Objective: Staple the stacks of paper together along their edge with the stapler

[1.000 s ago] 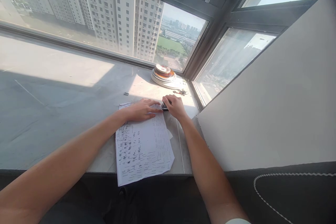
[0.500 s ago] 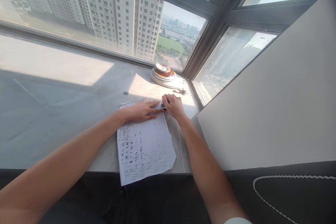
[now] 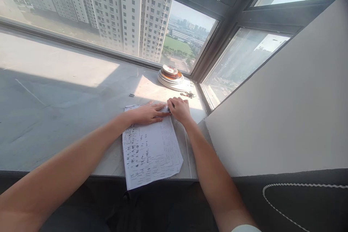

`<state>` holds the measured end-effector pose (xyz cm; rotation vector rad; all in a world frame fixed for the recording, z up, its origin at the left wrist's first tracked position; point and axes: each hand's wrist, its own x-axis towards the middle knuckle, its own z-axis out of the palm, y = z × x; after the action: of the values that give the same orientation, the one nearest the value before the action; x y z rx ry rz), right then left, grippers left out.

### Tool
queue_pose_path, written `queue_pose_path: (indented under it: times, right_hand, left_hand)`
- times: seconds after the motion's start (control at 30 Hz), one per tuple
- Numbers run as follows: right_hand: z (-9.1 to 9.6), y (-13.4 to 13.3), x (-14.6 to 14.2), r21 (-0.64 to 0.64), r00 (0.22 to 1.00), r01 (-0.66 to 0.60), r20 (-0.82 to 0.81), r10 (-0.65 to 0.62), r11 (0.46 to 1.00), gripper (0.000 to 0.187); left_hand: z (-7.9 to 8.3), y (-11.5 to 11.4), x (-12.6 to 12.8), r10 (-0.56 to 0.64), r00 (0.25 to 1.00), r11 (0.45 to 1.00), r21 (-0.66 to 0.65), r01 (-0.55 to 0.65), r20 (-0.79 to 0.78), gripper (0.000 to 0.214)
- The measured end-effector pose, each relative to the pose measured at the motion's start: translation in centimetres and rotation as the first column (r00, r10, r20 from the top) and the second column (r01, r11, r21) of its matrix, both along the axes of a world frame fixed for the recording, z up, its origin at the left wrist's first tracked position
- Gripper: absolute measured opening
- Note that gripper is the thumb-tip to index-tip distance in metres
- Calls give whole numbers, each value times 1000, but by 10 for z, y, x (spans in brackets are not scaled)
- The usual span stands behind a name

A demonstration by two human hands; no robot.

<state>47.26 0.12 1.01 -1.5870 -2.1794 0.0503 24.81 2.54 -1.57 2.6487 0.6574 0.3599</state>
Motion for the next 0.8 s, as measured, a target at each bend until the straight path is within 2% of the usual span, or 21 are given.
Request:
queue_pose_path:
  times: [0.3,0.5,0.8]
  right_hand:
    - [2,-3,-4,1,999,16,29,-16,1000,43]
    - [3,-5,-5,6,996,21,90,-22,1000,43]
    - [-2,-2,-4,39,991,15,129,-20,999,42]
  left_hand:
    - [-4,2,0,5,998,1000,18,-4,-65,48]
    - [2,1,0,-6,991,1000,7,7,-137,51]
    - [0,2,-1,-5,993,1000,20,8,-119,51]
